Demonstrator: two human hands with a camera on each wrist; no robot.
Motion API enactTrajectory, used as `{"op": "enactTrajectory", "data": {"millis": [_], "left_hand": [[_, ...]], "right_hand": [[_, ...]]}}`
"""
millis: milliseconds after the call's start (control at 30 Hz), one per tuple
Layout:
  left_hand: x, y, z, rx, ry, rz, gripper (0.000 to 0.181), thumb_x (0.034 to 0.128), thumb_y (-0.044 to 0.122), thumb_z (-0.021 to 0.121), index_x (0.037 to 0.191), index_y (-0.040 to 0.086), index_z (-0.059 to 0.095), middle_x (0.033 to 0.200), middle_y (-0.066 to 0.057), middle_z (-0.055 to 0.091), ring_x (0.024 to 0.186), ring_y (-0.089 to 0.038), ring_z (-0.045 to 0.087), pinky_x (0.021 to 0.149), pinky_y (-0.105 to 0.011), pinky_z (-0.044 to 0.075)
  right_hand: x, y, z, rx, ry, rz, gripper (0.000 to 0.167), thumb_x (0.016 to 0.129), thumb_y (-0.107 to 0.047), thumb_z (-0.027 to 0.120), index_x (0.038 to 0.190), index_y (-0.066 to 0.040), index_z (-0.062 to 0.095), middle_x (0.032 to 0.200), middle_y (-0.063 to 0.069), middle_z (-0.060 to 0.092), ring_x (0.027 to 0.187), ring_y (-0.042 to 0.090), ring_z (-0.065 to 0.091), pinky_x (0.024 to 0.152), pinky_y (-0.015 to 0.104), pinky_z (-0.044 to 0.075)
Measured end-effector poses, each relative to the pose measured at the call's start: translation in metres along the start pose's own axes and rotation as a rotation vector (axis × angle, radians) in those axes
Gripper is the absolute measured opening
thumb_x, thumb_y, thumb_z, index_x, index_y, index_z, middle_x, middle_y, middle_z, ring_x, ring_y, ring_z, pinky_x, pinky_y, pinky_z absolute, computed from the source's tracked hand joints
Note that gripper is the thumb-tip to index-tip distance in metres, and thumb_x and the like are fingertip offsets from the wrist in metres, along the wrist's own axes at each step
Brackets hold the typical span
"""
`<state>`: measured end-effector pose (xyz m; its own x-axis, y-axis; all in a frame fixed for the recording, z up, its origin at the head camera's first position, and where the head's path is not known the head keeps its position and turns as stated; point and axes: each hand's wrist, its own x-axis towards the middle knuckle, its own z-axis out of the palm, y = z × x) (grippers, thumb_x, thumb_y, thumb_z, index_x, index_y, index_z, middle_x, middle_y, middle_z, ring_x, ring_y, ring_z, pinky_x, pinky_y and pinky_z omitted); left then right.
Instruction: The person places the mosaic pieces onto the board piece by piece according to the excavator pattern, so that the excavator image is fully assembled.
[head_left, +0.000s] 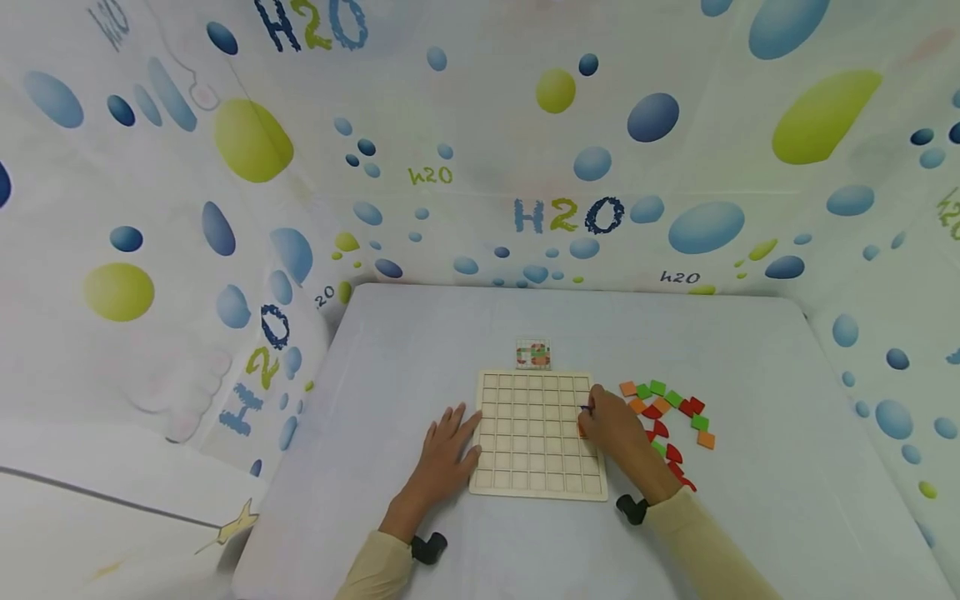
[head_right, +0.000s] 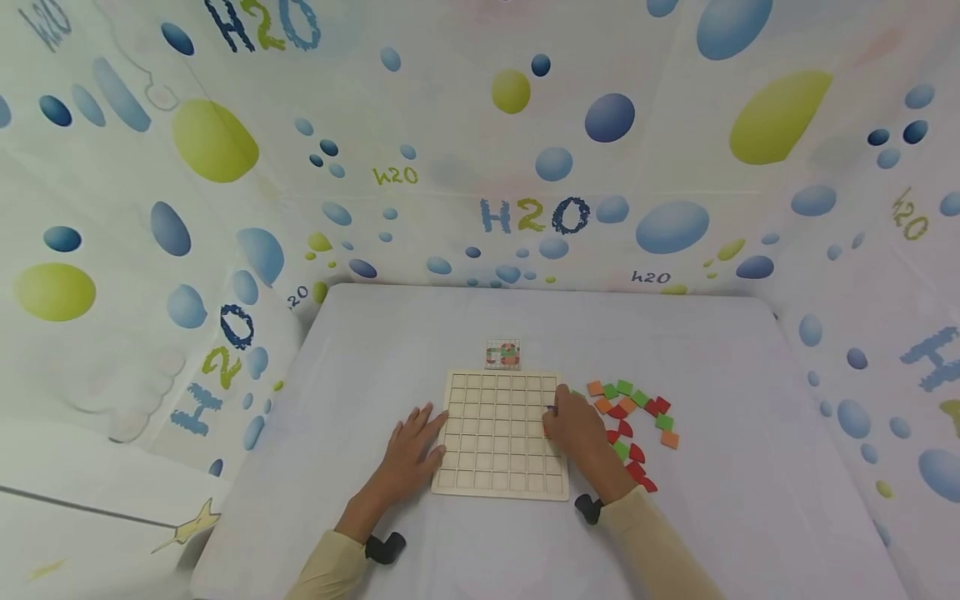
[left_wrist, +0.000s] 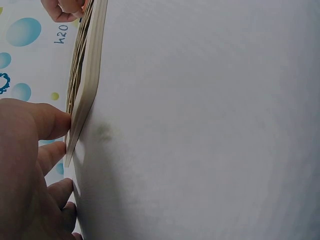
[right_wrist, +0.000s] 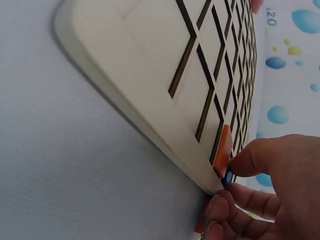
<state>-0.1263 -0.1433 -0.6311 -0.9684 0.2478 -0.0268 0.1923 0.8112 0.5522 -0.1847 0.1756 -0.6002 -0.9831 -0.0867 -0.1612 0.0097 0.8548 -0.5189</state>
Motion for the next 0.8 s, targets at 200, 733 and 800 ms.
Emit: {"op": "enactTrajectory", "data": {"millis": [200, 733, 800], "left_hand": [[-0.0001, 0.002, -0.0013, -0.003, -0.013, -0.023, 0.059, 0.1069, 0.03, 0.057, 0.163, 0.019, 0.043, 0.174, -0.013, 0.027, 0.162, -0.039, 0.018, 0.128, -0.065, 0.013], [0.0004, 0.0006, 0.0009, -0.011, 0.001, -0.004, 0.058, 0.1063, 0.027, 0.057, 0.162, 0.017, 0.044, 0.173, -0.016, 0.028, 0.161, -0.042, 0.02, 0.126, -0.068, 0.015], [0.0007, 0.0008, 0.0005, -0.009, -0.002, -0.005, 0.059, 0.1064, 0.027, 0.057, 0.163, 0.017, 0.044, 0.173, -0.015, 0.028, 0.162, -0.041, 0.019, 0.126, -0.067, 0.014]], "right_hand": [[-0.0007, 0.0009, 0.0018, 0.015, 0.014, -0.015, 0.017, 0.099, -0.014, 0.064, 0.105, -0.002, 0.054, 0.081, 0.009, 0.057, 0.068, 0.022, 0.052, 0.058, 0.031, 0.042], [-0.0035, 0.0026, 0.0063, 0.059, 0.056, 0.025, 0.018, 0.097, -0.014, 0.063, 0.093, -0.004, 0.048, 0.074, 0.008, 0.051, 0.065, 0.021, 0.049, 0.055, 0.031, 0.037], [-0.0041, 0.0025, 0.0054, 0.058, 0.053, 0.037, 0.019, 0.097, -0.016, 0.064, 0.092, -0.005, 0.049, 0.073, 0.007, 0.051, 0.064, 0.021, 0.049, 0.055, 0.031, 0.037]]}}
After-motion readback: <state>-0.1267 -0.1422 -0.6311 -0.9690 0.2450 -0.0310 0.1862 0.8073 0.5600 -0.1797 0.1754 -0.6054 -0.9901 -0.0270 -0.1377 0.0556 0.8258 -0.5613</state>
